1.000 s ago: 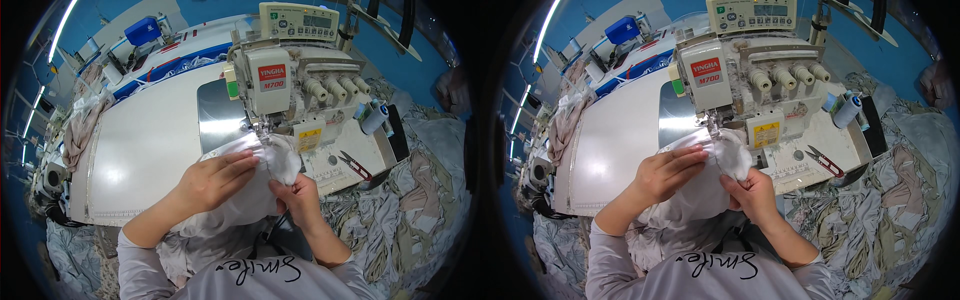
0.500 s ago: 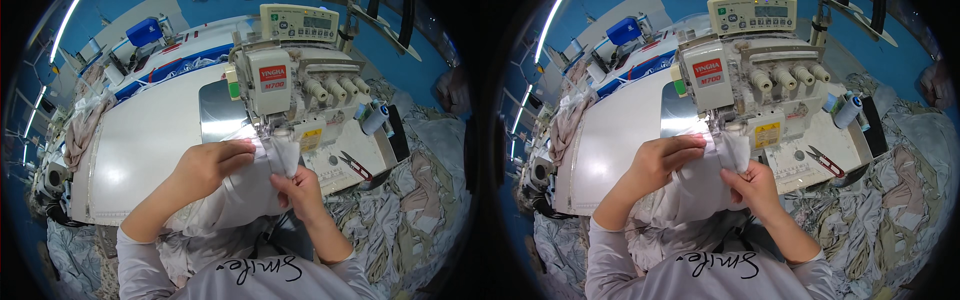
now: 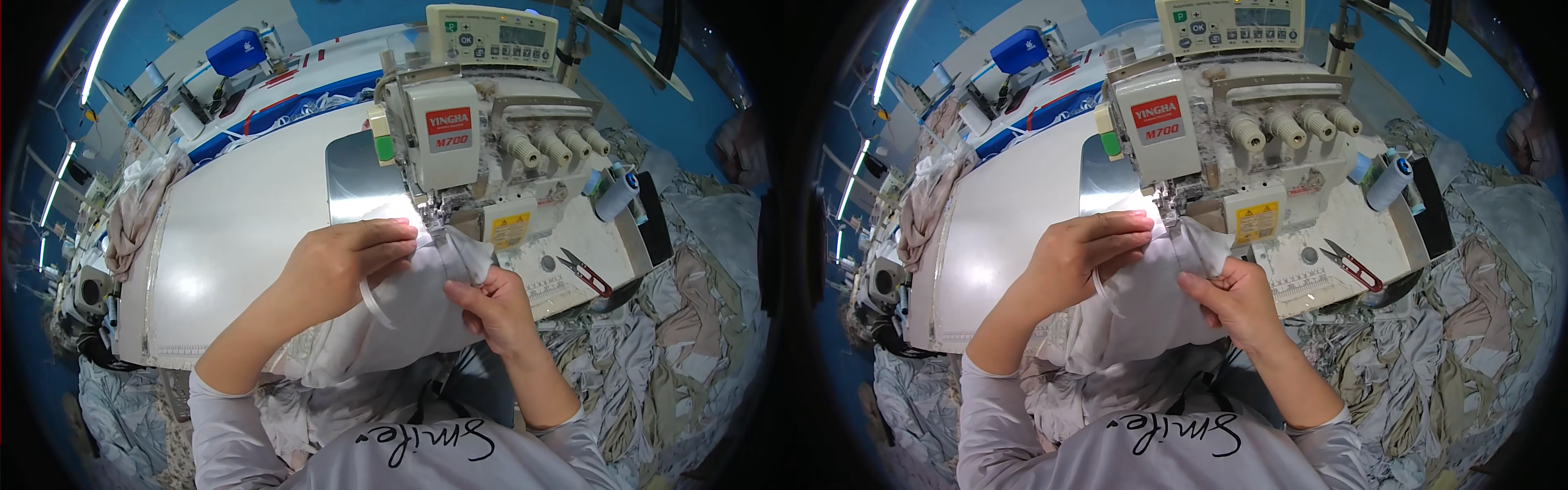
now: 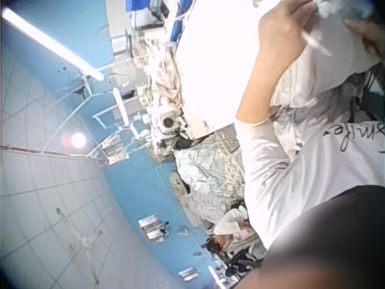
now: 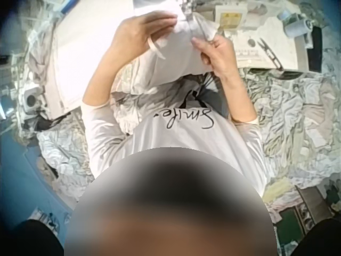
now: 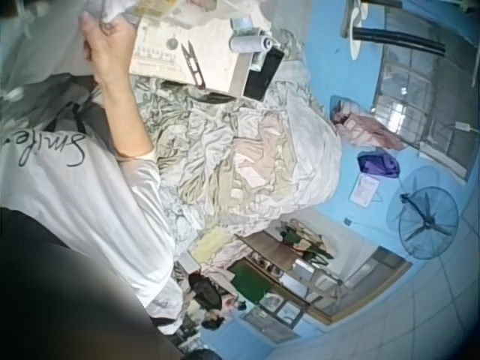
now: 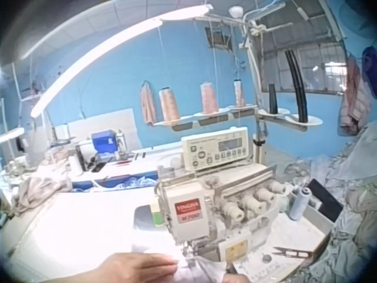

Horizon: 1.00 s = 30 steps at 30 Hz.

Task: Sewing the edges of white fabric pillowcases using an industrial serger machine.

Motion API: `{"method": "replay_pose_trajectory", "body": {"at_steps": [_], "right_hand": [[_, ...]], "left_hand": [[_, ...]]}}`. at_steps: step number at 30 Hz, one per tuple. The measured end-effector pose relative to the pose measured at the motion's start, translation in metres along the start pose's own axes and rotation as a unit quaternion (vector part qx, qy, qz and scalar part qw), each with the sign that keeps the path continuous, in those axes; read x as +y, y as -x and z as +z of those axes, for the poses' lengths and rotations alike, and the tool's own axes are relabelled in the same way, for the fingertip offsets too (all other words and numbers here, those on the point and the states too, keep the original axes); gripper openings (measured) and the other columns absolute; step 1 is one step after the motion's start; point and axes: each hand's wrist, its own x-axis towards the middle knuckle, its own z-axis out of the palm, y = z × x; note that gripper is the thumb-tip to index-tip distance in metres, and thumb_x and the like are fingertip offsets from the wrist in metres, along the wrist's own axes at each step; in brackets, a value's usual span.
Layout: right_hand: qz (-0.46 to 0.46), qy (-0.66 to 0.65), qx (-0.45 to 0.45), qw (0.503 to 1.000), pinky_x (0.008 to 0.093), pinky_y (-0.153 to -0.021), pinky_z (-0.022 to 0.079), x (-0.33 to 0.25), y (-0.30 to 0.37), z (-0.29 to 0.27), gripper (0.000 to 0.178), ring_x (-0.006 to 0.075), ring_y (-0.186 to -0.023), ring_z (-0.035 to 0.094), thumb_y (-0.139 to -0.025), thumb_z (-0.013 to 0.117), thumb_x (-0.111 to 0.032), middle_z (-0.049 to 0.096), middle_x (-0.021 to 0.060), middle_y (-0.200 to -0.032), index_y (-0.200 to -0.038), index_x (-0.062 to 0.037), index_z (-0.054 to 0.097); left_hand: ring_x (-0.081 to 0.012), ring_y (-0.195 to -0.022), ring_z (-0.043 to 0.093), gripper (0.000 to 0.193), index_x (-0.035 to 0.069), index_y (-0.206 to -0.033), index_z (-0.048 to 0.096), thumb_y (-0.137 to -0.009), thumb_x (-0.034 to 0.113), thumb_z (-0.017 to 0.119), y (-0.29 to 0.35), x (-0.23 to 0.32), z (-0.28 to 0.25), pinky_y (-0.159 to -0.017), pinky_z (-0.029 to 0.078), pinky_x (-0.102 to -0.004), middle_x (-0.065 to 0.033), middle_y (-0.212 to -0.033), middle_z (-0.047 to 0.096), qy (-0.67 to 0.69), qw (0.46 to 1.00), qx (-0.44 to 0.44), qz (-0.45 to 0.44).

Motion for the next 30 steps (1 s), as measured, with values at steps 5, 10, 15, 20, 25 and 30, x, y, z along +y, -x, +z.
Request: {"method": "replay_pose_trajectory", "body": {"at_steps": [5, 10, 15, 20, 25, 30], "right_hand": [[0.003, -0.004, -0.005, 1.000, 0.0179, -0.039, 0.033, -0.001, -0.001, 0.000, 0.014, 0.0029, -0.043, 0.043, -0.084, 0.068, -0.015, 0.054, -0.0038, -0.060, -0.091, -0.0021, 0.065], [-0.004, -0.033, -0.001, 0.999, 0.0148, -0.037, 0.029, 0.003, -0.003, 0.000, 0.020, 0.0002, -0.041, 0.041, -0.081, 0.069, -0.014, 0.058, -0.0029, -0.066, -0.095, -0.0015, 0.064], [-0.001, -0.031, 0.006, 1.000, 0.0152, -0.036, 0.026, 0.006, -0.005, -0.002, 0.015, -0.0006, -0.041, 0.038, -0.079, 0.070, -0.014, 0.055, -0.0039, -0.063, -0.087, -0.0025, 0.063], [0.012, -0.030, 0.015, 0.999, 0.0152, -0.035, 0.025, 0.007, -0.006, -0.004, 0.015, -0.0013, -0.041, 0.038, -0.078, 0.071, -0.014, 0.055, -0.0043, -0.063, -0.081, -0.0040, 0.061], [-0.001, -0.022, 0.016, 1.000, 0.0149, -0.036, 0.025, 0.010, -0.007, -0.005, 0.014, -0.0019, -0.041, 0.038, -0.078, 0.071, -0.014, 0.055, -0.0051, -0.062, -0.082, -0.0044, 0.062], [0.000, -0.013, 0.020, 1.000, 0.0150, -0.036, 0.025, 0.008, -0.007, -0.005, 0.014, -0.0020, -0.041, 0.038, -0.077, 0.072, -0.013, 0.053, -0.0055, -0.060, -0.078, -0.0053, 0.060]], "left_hand": [[-0.0179, -0.093, 0.065, 0.022, 0.008, -0.095, 0.069, -0.073, 0.008, 0.069, 0.000, -0.005, 0.001, -0.074, 0.054, -0.0287, -0.0019, -0.102, 0.067, -0.012, 1.000, 0.003, 0.019], [-0.0175, -0.094, 0.065, 0.024, 0.009, -0.097, 0.069, -0.073, 0.007, 0.068, 0.000, -0.009, 0.002, -0.074, 0.054, -0.0280, -0.0012, -0.104, 0.066, -0.015, 1.000, -0.008, 0.014], [-0.0182, -0.094, 0.065, 0.025, 0.009, -0.098, 0.068, -0.073, 0.004, 0.066, -0.004, -0.018, -0.001, -0.075, 0.054, -0.0284, -0.0020, -0.105, 0.066, -0.013, 1.000, -0.010, 0.010], [-0.0194, -0.095, 0.065, 0.026, 0.009, -0.098, 0.068, -0.073, 0.002, 0.065, -0.005, -0.026, 0.001, -0.075, 0.054, -0.0292, -0.0035, -0.105, 0.066, -0.005, 1.000, 0.010, 0.018], [-0.0202, -0.095, 0.065, 0.026, 0.007, -0.096, 0.067, -0.071, -0.001, 0.066, -0.006, -0.030, 0.003, -0.075, 0.054, -0.0292, -0.0039, -0.104, 0.067, 0.009, 1.000, 0.008, 0.001], [-0.0199, -0.095, 0.065, 0.026, 0.007, -0.095, 0.067, -0.071, -0.002, 0.066, -0.007, -0.031, 0.002, -0.074, 0.055, -0.0293, -0.0036, -0.103, 0.066, 0.004, 1.000, 0.015, 0.010]]}}
